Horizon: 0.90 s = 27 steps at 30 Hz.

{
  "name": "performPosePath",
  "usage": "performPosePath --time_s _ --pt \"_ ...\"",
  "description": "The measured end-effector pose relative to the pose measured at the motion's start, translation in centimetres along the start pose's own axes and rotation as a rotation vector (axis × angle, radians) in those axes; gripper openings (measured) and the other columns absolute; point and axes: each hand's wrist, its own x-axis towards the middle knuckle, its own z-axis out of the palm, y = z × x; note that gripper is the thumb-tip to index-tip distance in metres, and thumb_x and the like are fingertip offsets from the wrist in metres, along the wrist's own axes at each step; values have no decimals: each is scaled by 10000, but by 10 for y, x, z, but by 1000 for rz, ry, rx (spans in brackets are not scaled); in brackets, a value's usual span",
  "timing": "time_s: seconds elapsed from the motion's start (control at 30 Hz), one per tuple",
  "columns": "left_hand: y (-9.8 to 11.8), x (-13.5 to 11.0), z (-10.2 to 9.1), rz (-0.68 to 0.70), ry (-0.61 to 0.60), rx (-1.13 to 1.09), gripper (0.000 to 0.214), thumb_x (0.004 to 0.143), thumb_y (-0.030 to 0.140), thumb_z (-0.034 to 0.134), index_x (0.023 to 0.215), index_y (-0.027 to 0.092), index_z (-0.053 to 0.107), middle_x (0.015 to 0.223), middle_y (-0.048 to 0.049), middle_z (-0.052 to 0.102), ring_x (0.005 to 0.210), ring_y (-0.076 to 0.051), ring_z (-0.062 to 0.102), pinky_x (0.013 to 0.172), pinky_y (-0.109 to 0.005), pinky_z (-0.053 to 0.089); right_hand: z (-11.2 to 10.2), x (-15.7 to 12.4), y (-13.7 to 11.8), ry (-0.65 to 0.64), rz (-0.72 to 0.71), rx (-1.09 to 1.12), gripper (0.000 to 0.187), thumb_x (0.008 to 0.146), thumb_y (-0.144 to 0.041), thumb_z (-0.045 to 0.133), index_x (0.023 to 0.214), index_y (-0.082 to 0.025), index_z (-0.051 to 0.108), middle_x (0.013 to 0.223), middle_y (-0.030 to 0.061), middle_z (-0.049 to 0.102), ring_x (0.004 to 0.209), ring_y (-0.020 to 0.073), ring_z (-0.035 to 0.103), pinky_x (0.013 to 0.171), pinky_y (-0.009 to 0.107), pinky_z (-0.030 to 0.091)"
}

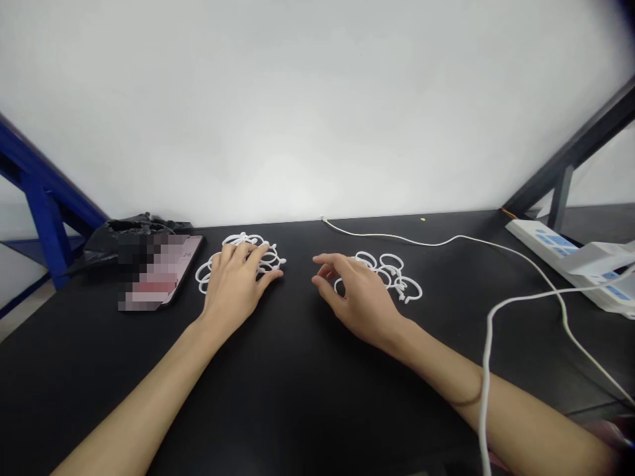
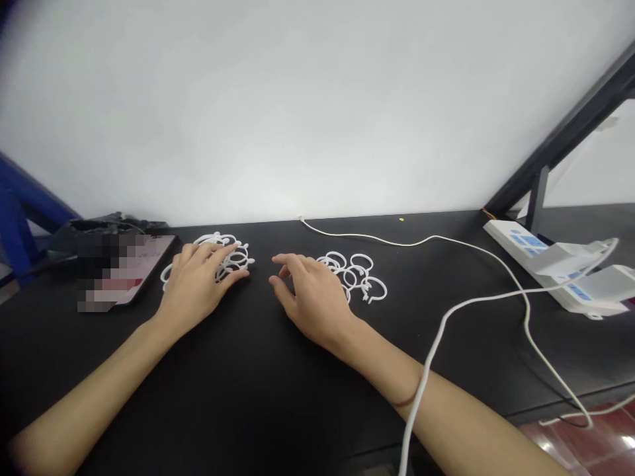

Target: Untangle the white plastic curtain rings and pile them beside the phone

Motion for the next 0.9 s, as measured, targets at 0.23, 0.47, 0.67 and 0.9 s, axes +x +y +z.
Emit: performPosePath --time_s 0.23,0.47,0.67,0.9 --pt "2 -1 -2 -36 12 -37 385 933 423 517 1234 200 604 1111 -131 640 1023 -349 516 830 -480 428 -3 6 13 3 28 -66 257 933 -310 540 1154 -190 596 959 59 700 885 218 642 800 379 492" --pt "7 -3 -7 10 8 -127 317 943 347 503 1196 184 602 1103 -113 637 1047 -318 504 890 -484 427 -17 18 36 69 96 -231 217 923 -280 516 1059 -164 638 881 69 695 855 236 639 735 382 480" --pt "11 -4 -9 126 1 -227 228 947 273 491 1111 196 629 1063 -87 649 1010 -279 516 894 -478 443 -27 19 38 -30 9 -174 222 850 -121 497 974 -178 672 928 76 706 924 242 593 827 430 494" --pt "12 -3 -11 153 25 -270 186 944 238 501 1050 209 650 1023 -73 668 974 -261 515 870 -467 449 -33 10 26 -374 -262 -70 274 722 -83 626 930 -237 713 1027 67 672 1111 288 470 930 467 489"
